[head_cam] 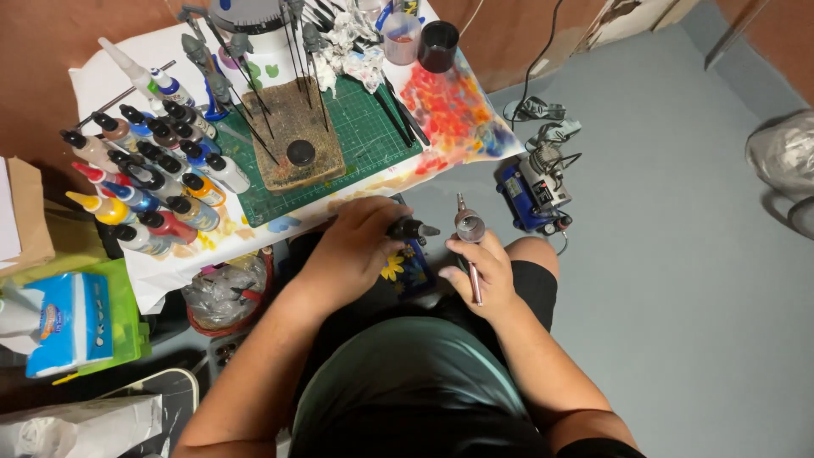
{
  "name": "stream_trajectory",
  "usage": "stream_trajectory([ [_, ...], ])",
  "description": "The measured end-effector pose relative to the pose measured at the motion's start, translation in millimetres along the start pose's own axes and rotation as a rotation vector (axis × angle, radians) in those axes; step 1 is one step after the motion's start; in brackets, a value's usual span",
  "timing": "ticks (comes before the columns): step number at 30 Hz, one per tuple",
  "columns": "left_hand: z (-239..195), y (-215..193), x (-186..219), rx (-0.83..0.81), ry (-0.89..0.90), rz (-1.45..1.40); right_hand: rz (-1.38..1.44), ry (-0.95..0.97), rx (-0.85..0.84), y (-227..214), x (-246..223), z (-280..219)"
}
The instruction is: The person is using an airbrush to paint small plastic model components at a workstation.
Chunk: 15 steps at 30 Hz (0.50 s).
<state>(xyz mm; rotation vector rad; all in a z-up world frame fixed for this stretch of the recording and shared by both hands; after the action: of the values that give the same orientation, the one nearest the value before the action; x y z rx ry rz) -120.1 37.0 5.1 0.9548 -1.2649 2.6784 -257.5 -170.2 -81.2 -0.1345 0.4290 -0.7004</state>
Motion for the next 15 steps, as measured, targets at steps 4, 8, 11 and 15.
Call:
stream_trajectory([
  [4,20,-18,18,0.018,0.096,0.067,0.002,0.021,0.009,5,-4,4],
  [8,32,-20,24,0.098,0.235,0.237,0.052,0.033,0.024,7,-6,6],
  [11,45,-28,37,0.148,0.34,0.377,0.053,0.039,0.027,9,-7,5],
  [15,58,-21,40,0.242,0.482,0.562,0.006,0.047,0.041,12,-10,3],
])
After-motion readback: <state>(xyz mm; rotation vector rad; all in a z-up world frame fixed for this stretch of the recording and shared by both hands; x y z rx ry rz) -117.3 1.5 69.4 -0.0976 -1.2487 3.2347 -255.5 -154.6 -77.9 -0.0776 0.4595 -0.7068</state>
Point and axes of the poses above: each hand's wrist, its own z-axis towards the middle knuckle, its own y-axis out of the palm, x = y × z, the point moved 1 cm from there along z, towards the middle knuckle, and after that the axes turned 13 degrees about -y, right-handed, at the moved point
